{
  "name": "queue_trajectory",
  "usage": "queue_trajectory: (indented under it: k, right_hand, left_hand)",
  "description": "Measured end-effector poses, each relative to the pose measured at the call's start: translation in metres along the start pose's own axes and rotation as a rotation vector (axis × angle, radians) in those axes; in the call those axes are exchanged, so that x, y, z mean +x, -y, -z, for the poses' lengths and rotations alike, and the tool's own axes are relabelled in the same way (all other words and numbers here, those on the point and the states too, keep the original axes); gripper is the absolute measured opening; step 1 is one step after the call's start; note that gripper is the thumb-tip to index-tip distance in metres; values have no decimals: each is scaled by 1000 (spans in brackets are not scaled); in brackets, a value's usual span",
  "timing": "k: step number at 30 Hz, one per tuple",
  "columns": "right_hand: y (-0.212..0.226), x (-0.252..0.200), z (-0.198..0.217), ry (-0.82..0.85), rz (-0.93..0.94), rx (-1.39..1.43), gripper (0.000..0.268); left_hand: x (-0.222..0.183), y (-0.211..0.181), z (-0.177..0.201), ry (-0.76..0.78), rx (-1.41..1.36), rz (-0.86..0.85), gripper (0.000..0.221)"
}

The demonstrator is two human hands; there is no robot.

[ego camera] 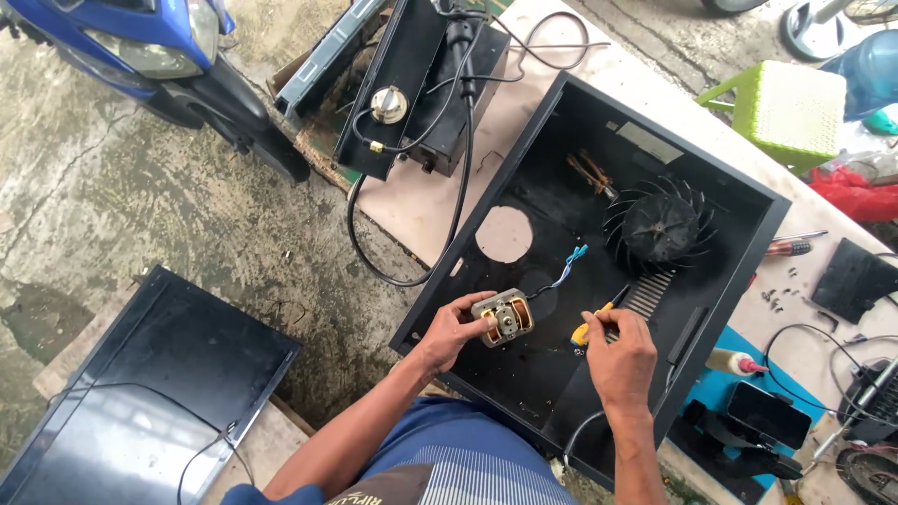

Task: Installing a motor into a plastic appliance casing by applying adhesive and positioning the component.

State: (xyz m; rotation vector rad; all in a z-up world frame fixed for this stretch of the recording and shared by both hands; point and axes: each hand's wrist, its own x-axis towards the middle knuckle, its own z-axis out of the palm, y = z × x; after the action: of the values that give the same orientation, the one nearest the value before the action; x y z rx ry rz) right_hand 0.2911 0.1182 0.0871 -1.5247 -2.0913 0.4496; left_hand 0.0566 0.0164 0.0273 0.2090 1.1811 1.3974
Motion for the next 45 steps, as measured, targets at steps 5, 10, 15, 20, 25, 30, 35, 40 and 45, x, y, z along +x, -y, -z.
queue_trajectory:
  k: [5, 10, 15, 20, 25, 30, 35, 40, 45]
  right_hand:
    - [-16, 7, -1, -13, 62, -72, 15]
    - [-19, 32, 14, 45, -24, -27, 17]
    - [7, 74, 53, 341, -275, 127, 72]
    - [-22, 115, 54, 377, -351, 179, 84]
    - [-64, 164, 52, 326, -308, 192, 96]
    - [-7, 242, 100, 422, -299, 26, 106]
    - [29, 303, 115, 351, -250, -162, 106]
    - [-12, 366, 76, 125, 166, -243, 101]
    - [-42, 413, 40, 48, 173, -406, 93]
  left_hand:
    - [-5, -10, -7, 30, 3, 6, 66]
    - [-3, -11, -13, 48, 11, 19, 67]
    - [-3, -13, -13, 73, 16, 21, 68]
    - [-8, -22, -14, 92, 14, 33, 69]
    - [-12, -31, -16, 93, 15, 39, 67]
    - [-8, -41, -19, 93, 99, 182, 69]
    - [-5, -36, -16, 95, 120, 203, 68]
    - [-10, -36, -15, 110, 128, 221, 70]
    - [-18, -38, -13, 62, 113, 272, 74]
